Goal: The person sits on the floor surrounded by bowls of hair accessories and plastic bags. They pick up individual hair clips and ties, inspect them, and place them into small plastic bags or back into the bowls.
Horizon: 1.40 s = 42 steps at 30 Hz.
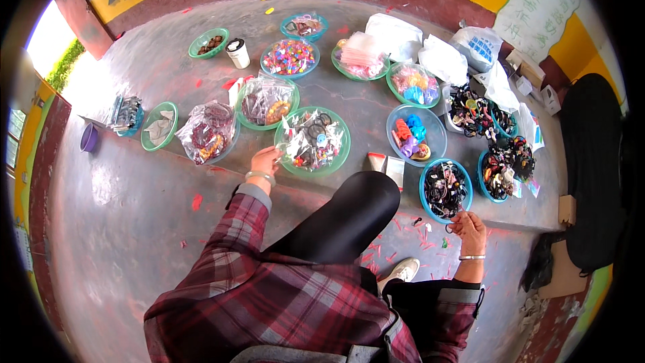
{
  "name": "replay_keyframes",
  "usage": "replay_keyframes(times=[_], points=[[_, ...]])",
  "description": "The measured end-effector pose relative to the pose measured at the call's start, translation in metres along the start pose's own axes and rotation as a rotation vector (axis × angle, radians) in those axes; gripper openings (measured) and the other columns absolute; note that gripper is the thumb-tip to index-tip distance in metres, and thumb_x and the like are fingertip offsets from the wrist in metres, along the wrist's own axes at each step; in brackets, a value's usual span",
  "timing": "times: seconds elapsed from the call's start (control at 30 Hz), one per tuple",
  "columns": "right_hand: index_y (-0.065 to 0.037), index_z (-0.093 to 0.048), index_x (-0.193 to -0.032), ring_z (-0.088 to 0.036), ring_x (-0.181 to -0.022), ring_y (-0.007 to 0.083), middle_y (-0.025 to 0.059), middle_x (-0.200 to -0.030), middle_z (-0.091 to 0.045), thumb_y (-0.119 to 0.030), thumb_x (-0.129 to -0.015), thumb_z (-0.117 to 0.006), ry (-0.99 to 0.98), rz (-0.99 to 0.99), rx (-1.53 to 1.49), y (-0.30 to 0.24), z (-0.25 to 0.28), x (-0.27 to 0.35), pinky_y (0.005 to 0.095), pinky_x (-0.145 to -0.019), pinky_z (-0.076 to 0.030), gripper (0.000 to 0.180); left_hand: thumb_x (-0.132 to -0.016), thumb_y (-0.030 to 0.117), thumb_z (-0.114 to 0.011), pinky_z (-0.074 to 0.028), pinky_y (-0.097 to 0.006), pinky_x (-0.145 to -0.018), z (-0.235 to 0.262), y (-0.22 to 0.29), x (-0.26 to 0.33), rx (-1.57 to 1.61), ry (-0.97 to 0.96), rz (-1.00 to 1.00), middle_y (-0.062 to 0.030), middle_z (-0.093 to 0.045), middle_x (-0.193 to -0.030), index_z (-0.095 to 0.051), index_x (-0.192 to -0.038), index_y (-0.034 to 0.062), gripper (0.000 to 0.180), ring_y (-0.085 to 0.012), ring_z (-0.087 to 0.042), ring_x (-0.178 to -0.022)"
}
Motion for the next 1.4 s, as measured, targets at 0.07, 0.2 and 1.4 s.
replay_keyframes(times=[0.07, 0.2, 1.4], points=[[-0.001, -0.060, -0.083, -0.059, -0.060, 0.0130, 0.0050, -0.070, -0.061, -0.017, -0.084, -0.054, -0.002, -0.020, 0.027, -0.001, -0.007, -0.003, 0.0220, -0.054, -0.044, 0.017, -0.076, 0.008, -0.059, -0.034, -0.020, -0.045, -0.019, 0.001, -0.013, -0.020, -0.092, -0.046, -0.0094, -0.062, -0.082, -0.053, -0.102, 0.0011, 0.027, -0.0090, -0.053, -0.058], [-0.001, -0.061, -0.083, -0.059, -0.060, 0.0130, 0.0051, -0.070, -0.061, -0.018, -0.083, -0.054, 0.000, -0.067, 0.058, 0.001, -0.013, -0.003, 0.0220, -0.053, -0.044, 0.018, -0.073, 0.012, -0.063, -0.043, -0.027, -0.054, -0.060, -0.003, -0.034, -0.148, -0.111, -0.079, -0.0066, -0.064, -0.082, -0.060, -0.096, 0.0010, 0.025, -0.0121, -0.058, -0.068], [-0.006, -0.061, -0.073, -0.059, -0.064, 0.0310, 0.0127, -0.068, -0.060, -0.017, -0.074, -0.056, -0.031, 0.290, 0.851, -0.007, -0.009, -0.004, 0.0376, -0.059, -0.046, 0.012, -0.069, 0.028, -0.063, -0.040, -0.039, -0.088, -0.279, -0.124, 0.085, -1.516, -0.201, -0.351, -0.0191, -0.050, -0.112, -0.047, -0.107, 0.0012, 0.049, -0.0322, -0.046, -0.106]])
Point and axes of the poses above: each hand's wrist, its own x-axis away from the middle knuckle, its own z-axis out of the back of the hand, y = z × x, the point moved 2 cm from there along -x, towards the middle knuckle
